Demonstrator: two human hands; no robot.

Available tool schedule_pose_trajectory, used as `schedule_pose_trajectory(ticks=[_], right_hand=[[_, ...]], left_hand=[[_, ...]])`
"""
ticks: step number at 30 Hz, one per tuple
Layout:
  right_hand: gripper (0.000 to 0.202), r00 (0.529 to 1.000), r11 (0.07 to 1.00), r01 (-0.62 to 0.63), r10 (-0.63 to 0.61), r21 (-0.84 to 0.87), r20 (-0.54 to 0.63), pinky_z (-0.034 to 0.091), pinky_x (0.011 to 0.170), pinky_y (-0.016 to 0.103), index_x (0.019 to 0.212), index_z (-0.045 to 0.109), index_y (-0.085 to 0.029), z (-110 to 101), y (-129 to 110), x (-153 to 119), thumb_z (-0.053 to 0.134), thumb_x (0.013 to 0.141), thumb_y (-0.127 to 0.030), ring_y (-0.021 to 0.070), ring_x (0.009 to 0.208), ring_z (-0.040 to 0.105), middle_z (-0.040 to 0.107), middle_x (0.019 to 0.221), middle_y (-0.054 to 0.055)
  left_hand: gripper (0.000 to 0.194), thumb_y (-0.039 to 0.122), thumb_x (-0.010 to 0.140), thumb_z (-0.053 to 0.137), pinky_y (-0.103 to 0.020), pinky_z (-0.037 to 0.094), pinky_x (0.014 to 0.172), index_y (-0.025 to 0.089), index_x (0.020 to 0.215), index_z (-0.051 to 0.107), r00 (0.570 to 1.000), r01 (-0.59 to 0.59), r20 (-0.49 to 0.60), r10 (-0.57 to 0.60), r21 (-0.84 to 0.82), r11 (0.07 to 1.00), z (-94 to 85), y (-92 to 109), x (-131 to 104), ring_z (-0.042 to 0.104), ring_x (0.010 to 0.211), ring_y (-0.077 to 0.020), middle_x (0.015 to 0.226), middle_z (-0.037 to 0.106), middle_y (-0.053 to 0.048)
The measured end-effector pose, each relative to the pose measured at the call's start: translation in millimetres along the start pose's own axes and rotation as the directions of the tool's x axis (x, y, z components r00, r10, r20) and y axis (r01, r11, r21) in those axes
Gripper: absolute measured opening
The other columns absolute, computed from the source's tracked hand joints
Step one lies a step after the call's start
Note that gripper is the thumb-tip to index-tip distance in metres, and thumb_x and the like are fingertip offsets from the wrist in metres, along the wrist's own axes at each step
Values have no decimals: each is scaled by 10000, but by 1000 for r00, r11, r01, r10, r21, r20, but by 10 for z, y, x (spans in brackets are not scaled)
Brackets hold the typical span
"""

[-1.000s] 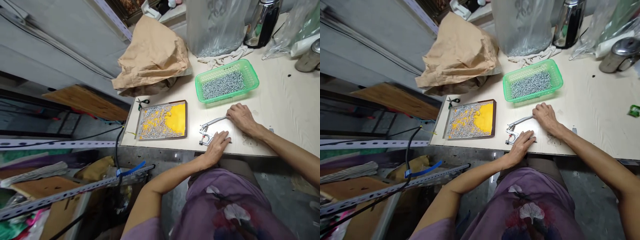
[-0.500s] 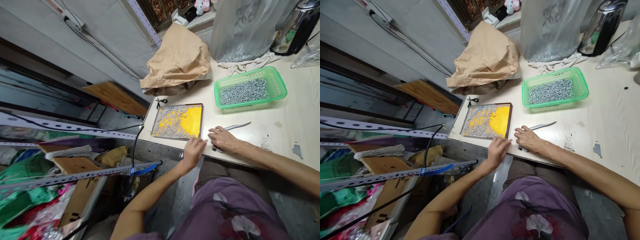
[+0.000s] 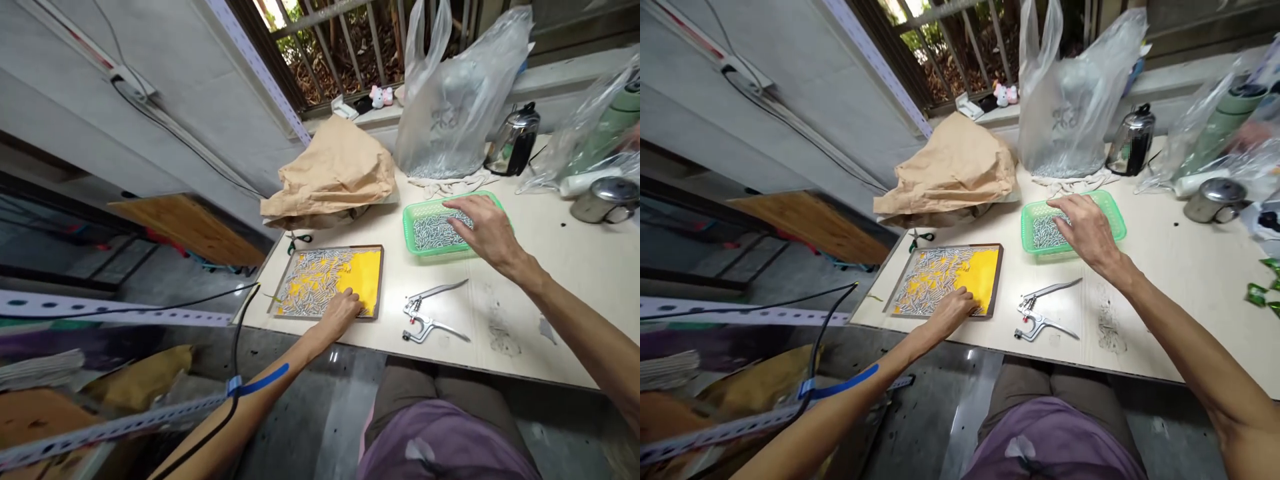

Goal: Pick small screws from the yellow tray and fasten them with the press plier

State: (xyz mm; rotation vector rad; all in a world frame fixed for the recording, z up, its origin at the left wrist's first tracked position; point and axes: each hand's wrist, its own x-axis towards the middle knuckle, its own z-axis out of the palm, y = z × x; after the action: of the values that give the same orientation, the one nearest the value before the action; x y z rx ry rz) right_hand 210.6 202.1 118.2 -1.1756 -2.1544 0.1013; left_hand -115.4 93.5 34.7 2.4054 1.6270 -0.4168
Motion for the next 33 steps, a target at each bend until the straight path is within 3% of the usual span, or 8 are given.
schedule_pose_trajectory(ticks=[3,5,10,12,15,21,25,33], right_hand=[[325,1000,998,-13,11,68,27,485,844,435,1177,645,-204,-94,-65,-300,404,968,-273,249,993,601,679,1053,98],[325,987,989,-5,-18,145,160,519,761,367,1106,661,-187,-45,-155,-642,370,984,-265,200,856,624,675,951,81],[216,866,998,44,-58,38,497,461,585,290,981,644,-217,322,-372,-1452,431,950,-236,166,701,585,615,856,41],[167,833,997,68,-33,-43,553,408,555,285,969,628,-214,430,-436,-1602,466,928,-204,163,666,554,594,834,34],[178,807,991,64,20,-121,590,367,575,290,929,620,-191,499,-486,-1663,453,919,-129,165,699,554,599,852,50],[214,808,989,56,36,-137,589,345,604,297,924,620,-179,562,-501,-1687,452,888,-51,175,751,554,613,870,62],[185,817,987,51,47,-153,575,334,604,291,920,625,-168,587,-529,-1714,484,882,-55,172,747,553,617,851,61],[181,827,987,37,57,-154,560,316,611,288,906,626,-170,586,-545,-1712,485,890,-57,169,755,548,625,858,63]], left_hand=[[181,133,881,541,-304,396,681,157,762,675,1000,-25,-8,25,14,1000,22,-19,-4,523,828,-217,789,645,-101],[186,106,861,544,-302,407,689,154,724,660,1000,-21,-19,22,13,1000,21,-40,2,534,824,-216,788,651,-104],[168,160,818,554,-287,455,708,174,693,666,978,82,-168,-127,-250,965,-105,8,-1,595,804,-205,769,681,-78],[143,234,799,561,-271,475,675,181,742,680,954,125,-174,-244,-509,852,-169,161,-17,612,746,-183,762,689,-52],[221,356,759,582,-232,473,550,160,777,683,948,171,-7,-319,-833,526,-175,524,-10,592,622,-144,712,673,-29],[254,372,651,695,-171,384,401,125,701,665,904,297,207,-375,-933,201,82,1050,92,447,438,-67,528,564,27],[254,362,656,695,-161,346,379,111,697,680,877,353,255,-407,-917,186,152,1089,105,405,412,-52,501,541,43],[127,228,730,651,-165,405,431,111,702,693,854,440,278,-440,-837,326,61,1111,90,475,439,-64,528,579,37]])
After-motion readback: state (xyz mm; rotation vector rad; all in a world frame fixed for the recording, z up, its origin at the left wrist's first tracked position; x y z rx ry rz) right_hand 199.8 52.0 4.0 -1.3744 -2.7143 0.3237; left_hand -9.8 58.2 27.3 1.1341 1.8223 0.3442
